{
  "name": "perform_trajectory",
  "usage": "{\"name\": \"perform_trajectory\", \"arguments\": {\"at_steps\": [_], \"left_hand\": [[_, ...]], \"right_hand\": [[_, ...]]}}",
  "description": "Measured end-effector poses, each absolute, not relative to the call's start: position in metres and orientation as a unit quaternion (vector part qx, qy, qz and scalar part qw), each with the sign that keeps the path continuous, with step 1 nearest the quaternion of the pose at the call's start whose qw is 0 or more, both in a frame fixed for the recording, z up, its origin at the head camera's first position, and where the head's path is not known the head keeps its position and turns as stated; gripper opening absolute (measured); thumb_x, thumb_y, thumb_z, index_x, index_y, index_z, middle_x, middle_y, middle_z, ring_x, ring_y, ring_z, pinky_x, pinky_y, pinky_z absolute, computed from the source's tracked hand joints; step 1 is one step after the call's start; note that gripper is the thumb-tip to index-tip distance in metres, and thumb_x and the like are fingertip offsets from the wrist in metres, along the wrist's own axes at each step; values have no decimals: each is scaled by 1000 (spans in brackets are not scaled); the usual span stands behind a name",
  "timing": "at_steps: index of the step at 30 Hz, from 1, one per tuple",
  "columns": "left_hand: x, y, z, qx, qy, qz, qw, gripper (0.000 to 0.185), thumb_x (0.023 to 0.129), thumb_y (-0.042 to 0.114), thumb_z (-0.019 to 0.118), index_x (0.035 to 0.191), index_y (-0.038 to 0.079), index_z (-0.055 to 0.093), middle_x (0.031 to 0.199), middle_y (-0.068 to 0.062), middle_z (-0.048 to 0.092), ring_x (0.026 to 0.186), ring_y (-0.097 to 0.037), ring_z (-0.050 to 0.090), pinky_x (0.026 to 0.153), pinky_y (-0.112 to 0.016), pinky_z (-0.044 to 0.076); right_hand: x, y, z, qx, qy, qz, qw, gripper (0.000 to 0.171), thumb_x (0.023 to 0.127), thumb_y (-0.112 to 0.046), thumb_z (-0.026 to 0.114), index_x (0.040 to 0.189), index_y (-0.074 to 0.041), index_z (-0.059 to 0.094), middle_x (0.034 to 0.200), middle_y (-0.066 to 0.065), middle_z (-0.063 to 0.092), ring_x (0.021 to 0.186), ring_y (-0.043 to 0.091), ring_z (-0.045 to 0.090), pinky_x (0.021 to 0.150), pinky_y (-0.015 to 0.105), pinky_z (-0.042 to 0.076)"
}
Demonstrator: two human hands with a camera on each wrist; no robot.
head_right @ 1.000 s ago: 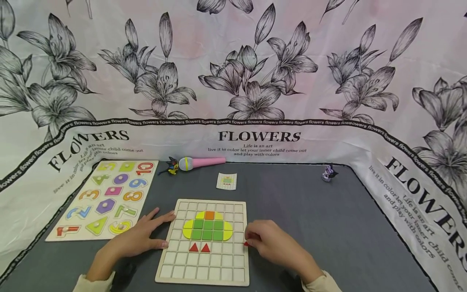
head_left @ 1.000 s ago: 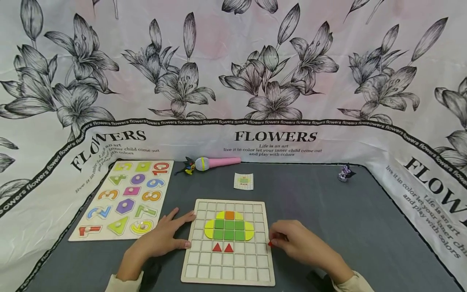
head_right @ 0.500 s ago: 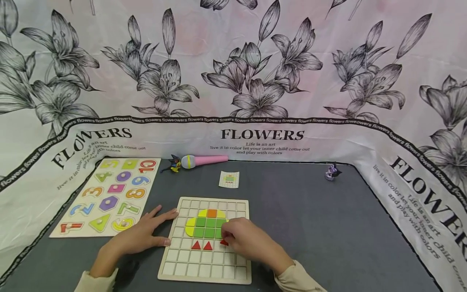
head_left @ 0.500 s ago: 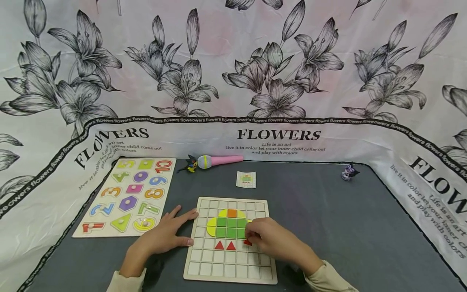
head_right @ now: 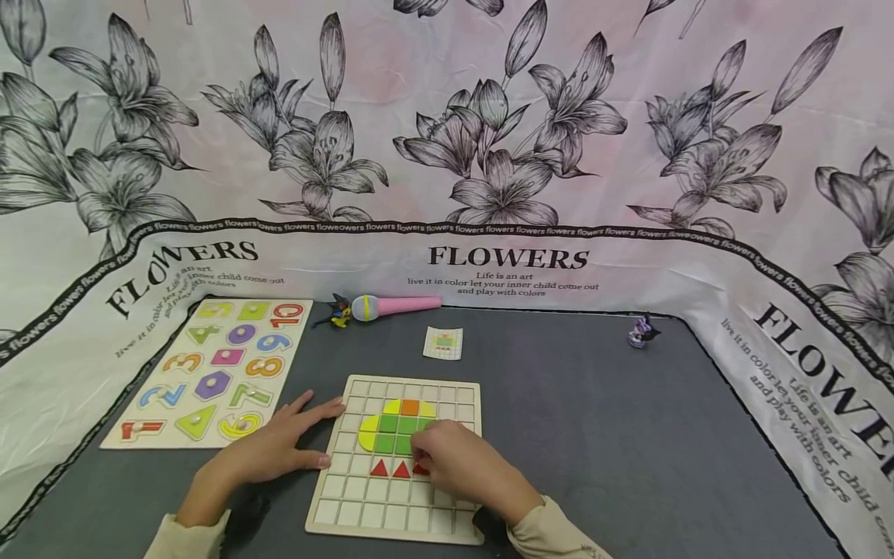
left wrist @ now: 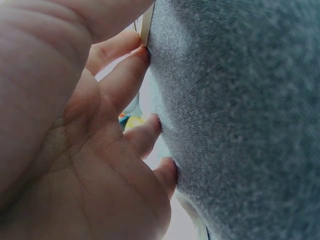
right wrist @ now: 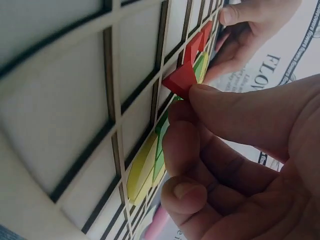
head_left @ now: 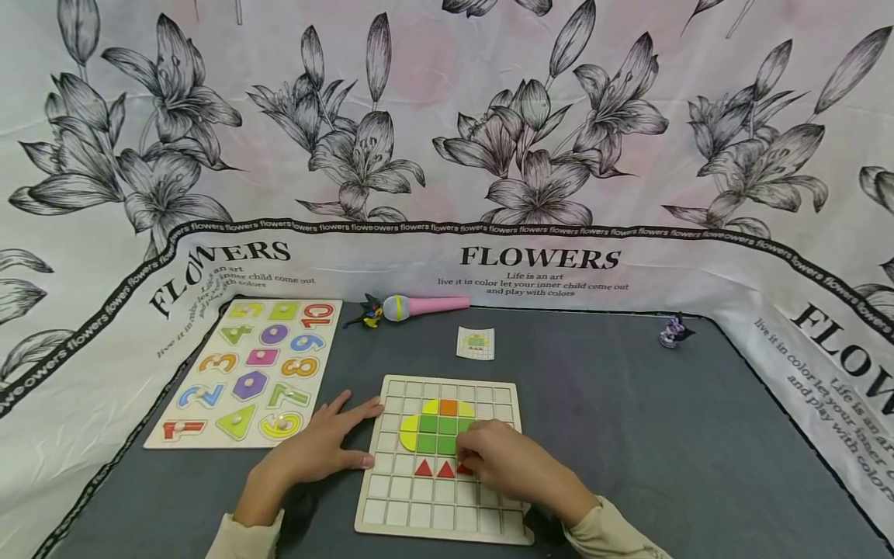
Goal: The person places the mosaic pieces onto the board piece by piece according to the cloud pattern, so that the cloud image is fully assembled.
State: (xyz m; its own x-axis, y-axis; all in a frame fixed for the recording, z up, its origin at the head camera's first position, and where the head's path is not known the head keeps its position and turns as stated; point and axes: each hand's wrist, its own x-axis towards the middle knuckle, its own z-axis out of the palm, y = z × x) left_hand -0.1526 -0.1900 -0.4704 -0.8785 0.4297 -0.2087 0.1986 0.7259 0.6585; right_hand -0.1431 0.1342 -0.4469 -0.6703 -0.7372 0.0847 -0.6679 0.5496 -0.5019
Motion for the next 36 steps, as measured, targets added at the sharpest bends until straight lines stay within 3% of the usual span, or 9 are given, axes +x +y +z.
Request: {"name": "perform_trajectory", "arguments": {"at_steps": [6,13,22,26,31,36], "left_hand": [[-153,-189,-470,174,911,329,177,83,91,35,87,163,17,49,169,-19,38,159,-54,11,120,-78,8],[-150,-191,-471,157,913,327,184,83,92,37,87,163,18,49,170,-28,29,157,-59,11,116,-82,14],[-146,-194,-475,182,907,338,173,85,89,38,88,162,18,50,167,-19,40,158,-55,12,120,-79,7],[-147,-198,-483,175,905,345,177,88,87,47,87,163,25,50,169,-21,36,159,-54,10,119,-80,7],[-153,-206,-506,157,906,349,182,90,83,56,88,162,39,49,173,-15,31,162,-47,6,120,-78,5],[-152,-215,-523,151,907,351,178,87,81,62,87,158,52,49,173,-19,29,158,-56,10,115,-84,12]], "right_hand": [[-142,135,-447,-399,882,-242,71,21,97,5,74,86,-13,74,82,-11,62,74,0,52,67,21,51],[-139,134,-451,-402,876,-257,78,20,96,6,73,87,-12,74,82,-11,61,74,1,50,67,19,50],[-133,129,-458,-408,877,-245,72,25,95,8,73,81,-12,71,76,-13,55,70,2,46,66,17,46],[-128,129,-459,-412,878,-237,57,26,95,7,74,80,-13,69,74,-12,53,68,1,43,62,15,43],[-125,130,-460,-411,874,-253,51,24,95,9,72,85,-13,71,78,-11,58,70,-1,47,64,15,46],[-122,137,-459,-386,875,-283,70,18,95,7,71,99,-10,76,82,-13,63,73,-2,50,68,18,50]]}}
